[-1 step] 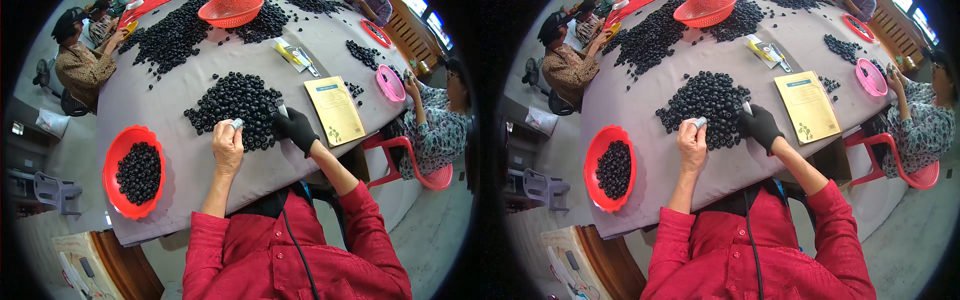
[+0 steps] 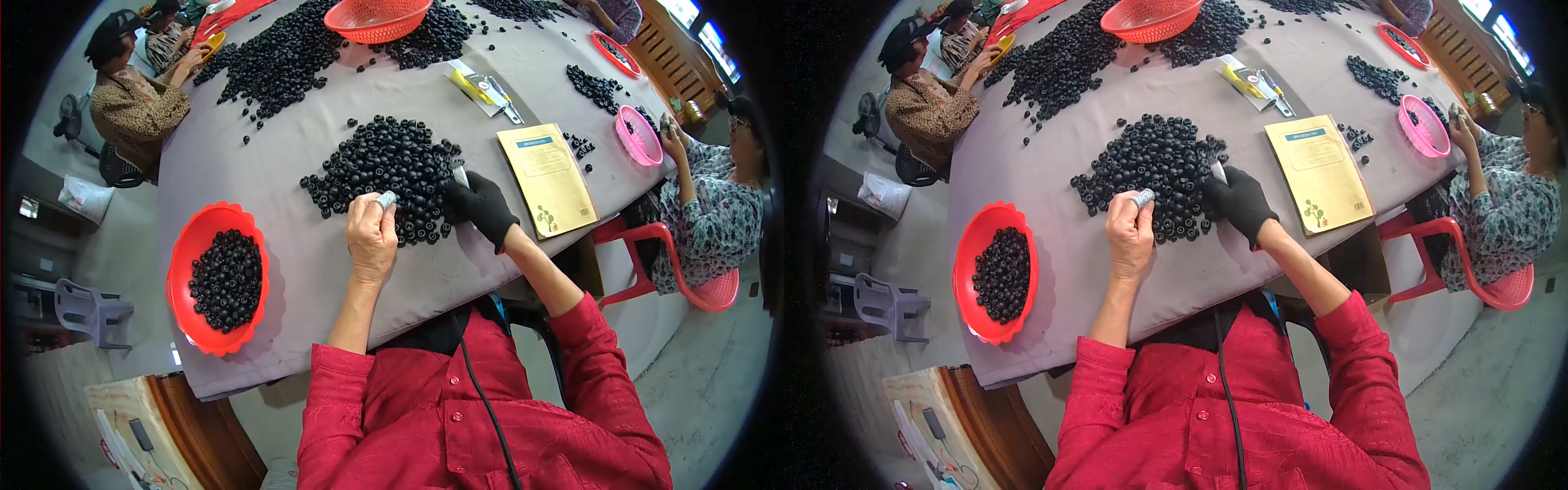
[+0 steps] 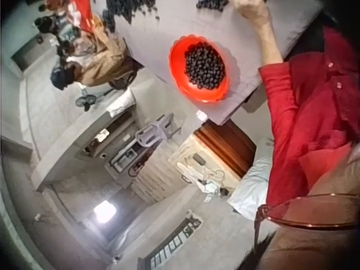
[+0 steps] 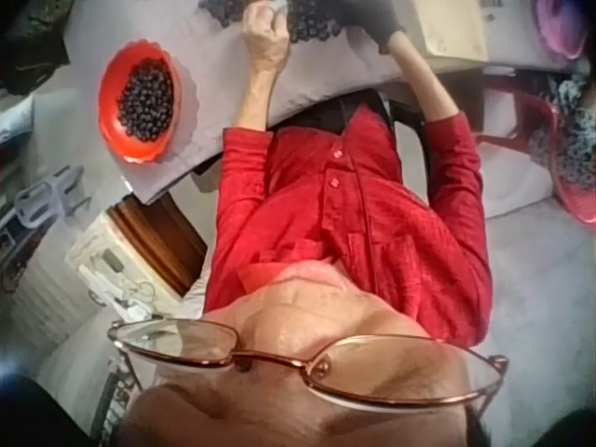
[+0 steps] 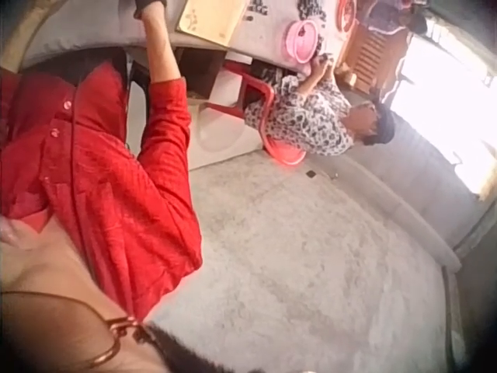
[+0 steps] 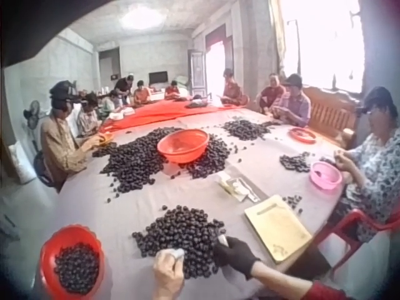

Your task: The person sorts small black plastic components by hand, moving them from a table into groups or containers such as a red bowl or onto a paper sheet.

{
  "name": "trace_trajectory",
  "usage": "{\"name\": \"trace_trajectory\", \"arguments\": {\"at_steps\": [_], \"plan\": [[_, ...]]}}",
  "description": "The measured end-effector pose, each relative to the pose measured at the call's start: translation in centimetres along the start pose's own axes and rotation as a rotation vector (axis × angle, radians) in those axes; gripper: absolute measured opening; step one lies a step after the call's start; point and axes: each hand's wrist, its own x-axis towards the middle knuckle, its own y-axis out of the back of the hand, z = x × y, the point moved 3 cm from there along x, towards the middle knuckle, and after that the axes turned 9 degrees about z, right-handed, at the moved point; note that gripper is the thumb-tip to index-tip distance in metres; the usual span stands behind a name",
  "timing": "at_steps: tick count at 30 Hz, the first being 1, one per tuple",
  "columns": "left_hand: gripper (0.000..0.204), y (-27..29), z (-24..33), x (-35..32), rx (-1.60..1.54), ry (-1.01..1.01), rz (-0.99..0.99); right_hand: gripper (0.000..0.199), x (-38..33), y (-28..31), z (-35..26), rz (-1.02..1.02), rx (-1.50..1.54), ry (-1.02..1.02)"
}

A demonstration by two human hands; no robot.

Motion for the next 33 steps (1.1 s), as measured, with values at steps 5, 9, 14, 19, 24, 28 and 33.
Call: {"name": "trace_trajectory", "arguments": {"at_steps": [5, 9, 14, 19, 24, 28, 33], "plan": [[0.007, 0.1, -0.3, 0.0, 0.028, -0.01, 0.016, 0.026, 0.0, -0.9, -1.0, -0.011, 0.078, -0.044], [0.007, 0.2, -0.4, 0.1, 0.02, -0.009, 0.031, 0.029, -2.9, -0.6, -3.2, 0.165, -0.272, 0.343], [0.008, 0.7, -0.6, 0.0, -0.008, 0.018, 0.082, 0.023, -5.6, -0.9, -3.3, 0.077, -0.033, 0.126], [0.01, 2.6, 0.2, -1.3, -0.06, 0.096, 0.037, 0.021, -6.8, -0.9, -2.4, 0.084, 0.079, 0.105], [0.012, 3.3, 1.4, -3.7, 0.028, 0.121, -0.092, 0.023, -7.4, -2.3, -1.0, 0.051, 0.055, 0.073], [0.018, 2.5, 3.0, -3.7, 0.275, -0.016, -0.205, 0.023, -7.3, -2.1, -0.1, 0.054, 0.002, 0.126], [0.024, 1.9, 3.2, -3.5, 0.342, -0.029, -0.25, 0.022, -7.7, -2.2, 0.2, 0.04, -0.004, 0.148]]}}
